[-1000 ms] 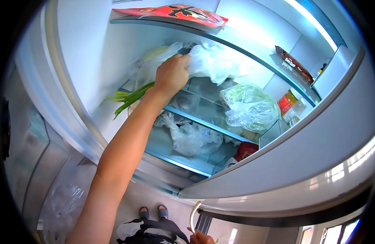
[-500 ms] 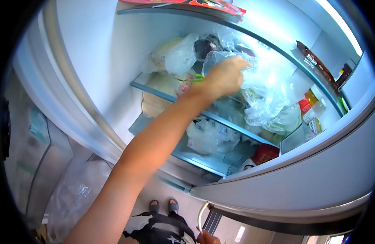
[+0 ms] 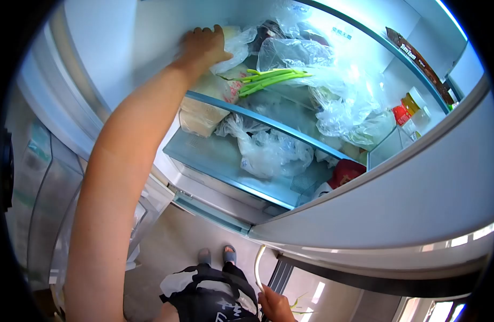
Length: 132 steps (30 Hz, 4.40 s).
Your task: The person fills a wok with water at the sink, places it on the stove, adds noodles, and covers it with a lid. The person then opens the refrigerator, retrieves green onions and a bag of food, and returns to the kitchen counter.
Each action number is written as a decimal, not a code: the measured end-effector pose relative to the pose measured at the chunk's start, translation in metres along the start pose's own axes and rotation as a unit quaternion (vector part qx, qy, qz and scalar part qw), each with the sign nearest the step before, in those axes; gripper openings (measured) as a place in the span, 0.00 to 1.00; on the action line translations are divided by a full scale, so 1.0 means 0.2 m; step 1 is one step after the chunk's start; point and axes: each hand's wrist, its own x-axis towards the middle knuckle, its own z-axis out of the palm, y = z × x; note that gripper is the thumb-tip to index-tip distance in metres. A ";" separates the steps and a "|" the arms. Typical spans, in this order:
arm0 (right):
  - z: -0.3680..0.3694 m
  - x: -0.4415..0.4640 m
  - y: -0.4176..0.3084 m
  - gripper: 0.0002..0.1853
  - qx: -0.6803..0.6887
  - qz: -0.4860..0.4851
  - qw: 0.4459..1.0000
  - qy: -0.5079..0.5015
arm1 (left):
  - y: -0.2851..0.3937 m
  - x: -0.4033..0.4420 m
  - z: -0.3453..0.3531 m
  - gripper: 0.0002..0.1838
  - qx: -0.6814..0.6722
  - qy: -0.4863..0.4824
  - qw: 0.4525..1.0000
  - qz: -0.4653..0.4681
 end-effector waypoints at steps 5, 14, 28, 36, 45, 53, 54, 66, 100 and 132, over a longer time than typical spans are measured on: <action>0.03 -0.04 0.05 0.18 0.042 0.018 0.999 0.003 | -0.07 -0.03 0.01 0.38 -0.015 -0.040 0.998 0.051; 0.02 0.01 0.09 0.18 0.051 -0.047 0.998 -0.010 | -0.05 -0.14 -0.03 0.33 -0.185 0.082 0.971 -0.130; -0.02 0.04 -0.32 0.18 0.204 -0.340 0.887 0.238 | 0.30 -1.62 -0.63 0.36 -0.955 0.017 0.291 -0.051; 0.28 0.01 -0.42 0.38 0.312 -0.173 0.894 0.272 | 0.43 -2.39 -0.74 0.42 -0.785 -0.193 0.589 -0.028; 0.52 -0.28 -0.08 0.30 0.439 -0.167 0.831 0.299 | 0.30 -2.75 -1.01 0.52 -0.765 -0.293 0.549 0.167; 0.11 -0.58 -0.20 0.34 0.140 -0.360 0.690 0.612 | -0.72 -3.20 -1.22 0.29 -0.435 0.301 0.846 -0.066; 0.07 -0.61 -0.20 0.35 0.136 -0.367 0.687 0.613 | -0.82 -3.03 -1.26 0.28 -0.360 0.470 0.805 -0.019; -0.10 -0.69 -0.07 0.36 0.201 -0.387 0.699 0.566 | -1.33 -3.09 -0.59 0.32 -0.680 0.308 0.493 -0.447; 0.19 -1.25 0.67 0.29 0.492 -0.038 0.671 0.553 | 0.73 -2.14 -0.56 0.07 -0.690 0.001 0.722 0.037; -0.95 -1.67 1.41 0.22 0.394 0.005 0.668 0.631 | 3.12 -3.03 -1.11 0.23 -0.745 -0.564 0.261 0.243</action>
